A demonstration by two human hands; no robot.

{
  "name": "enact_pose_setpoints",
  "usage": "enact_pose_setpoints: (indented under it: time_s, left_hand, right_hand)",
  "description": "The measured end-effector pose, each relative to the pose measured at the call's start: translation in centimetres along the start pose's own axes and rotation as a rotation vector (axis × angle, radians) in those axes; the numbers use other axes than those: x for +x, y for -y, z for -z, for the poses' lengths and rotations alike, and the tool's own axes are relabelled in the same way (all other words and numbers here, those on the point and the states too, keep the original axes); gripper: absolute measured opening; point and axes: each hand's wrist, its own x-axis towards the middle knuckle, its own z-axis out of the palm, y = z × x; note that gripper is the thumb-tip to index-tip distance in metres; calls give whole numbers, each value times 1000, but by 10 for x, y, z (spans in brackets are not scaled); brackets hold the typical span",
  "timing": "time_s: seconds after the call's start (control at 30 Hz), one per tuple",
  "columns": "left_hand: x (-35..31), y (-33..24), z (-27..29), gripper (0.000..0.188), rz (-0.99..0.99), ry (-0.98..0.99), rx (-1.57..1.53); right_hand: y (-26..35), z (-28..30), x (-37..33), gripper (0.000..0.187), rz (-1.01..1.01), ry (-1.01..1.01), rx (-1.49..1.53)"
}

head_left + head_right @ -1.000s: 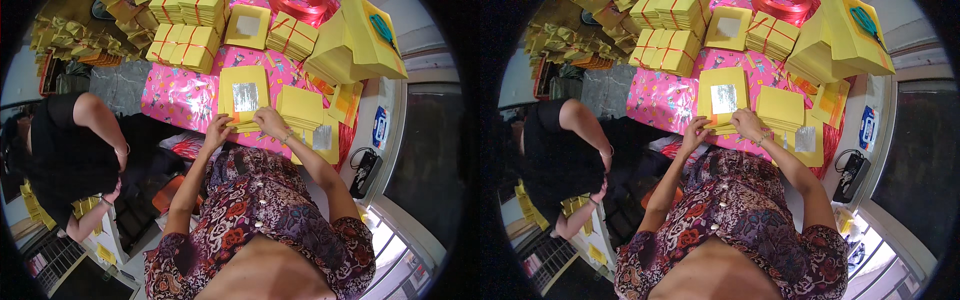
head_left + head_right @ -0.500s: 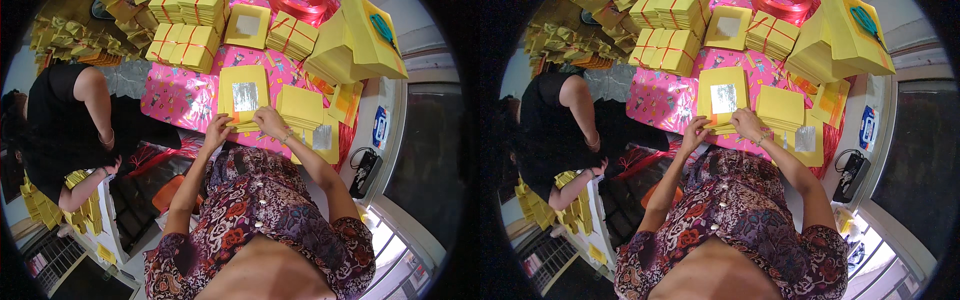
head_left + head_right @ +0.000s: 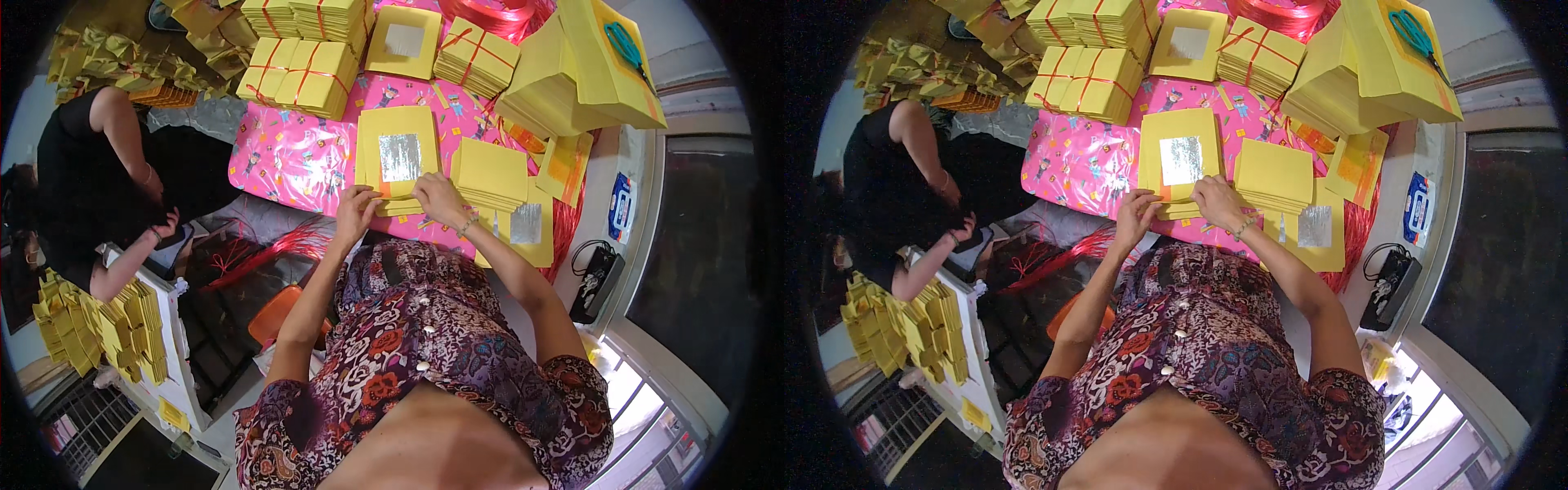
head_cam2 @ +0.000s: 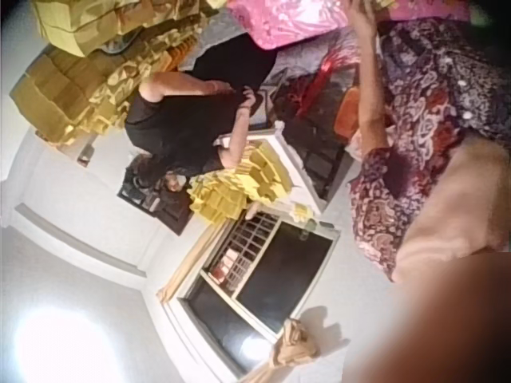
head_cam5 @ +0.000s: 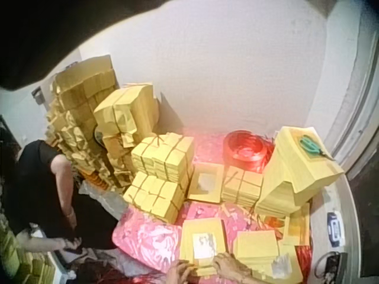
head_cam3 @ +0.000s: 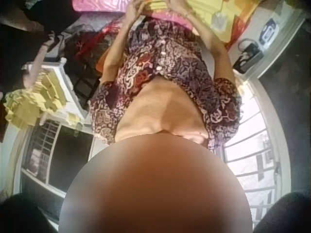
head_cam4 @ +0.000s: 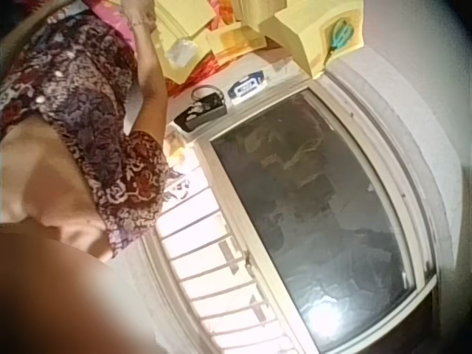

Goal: Manually applying small silver and gold foil squares to the center of yellow paper sheets.

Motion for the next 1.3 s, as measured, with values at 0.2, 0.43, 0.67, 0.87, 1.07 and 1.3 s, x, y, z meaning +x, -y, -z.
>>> enact_pose_setpoints:
  time_s: [0.2, 0.43, 0.67, 0.87, 1.07, 1.3]
  left_hand:
    - [6, -7, 1, 17, 119, 20, -190]
    - [5, -9, -4, 15, 210, 46, -383]
    - [-4, 6, -26, 34, 392, -76, -736]
    - [-1, 6, -30, 35, 469, -94, -819]
    - [-5, 14, -33, 35, 441, -110, -824]
    - [-3, 12, -30, 36, 455, -83, -812]
  right_hand:
    - [12, -4, 4, 22, 115, -25, 31]
    - [2, -10, 13, 20, 190, 66, 72]
    - [-1, -13, 19, 20, 136, 68, 203]
    - [-4, -15, 21, 20, 126, 64, 181]
    - [-4, -18, 21, 21, 115, 67, 197]
    - [-3, -17, 21, 22, 116, 79, 179]
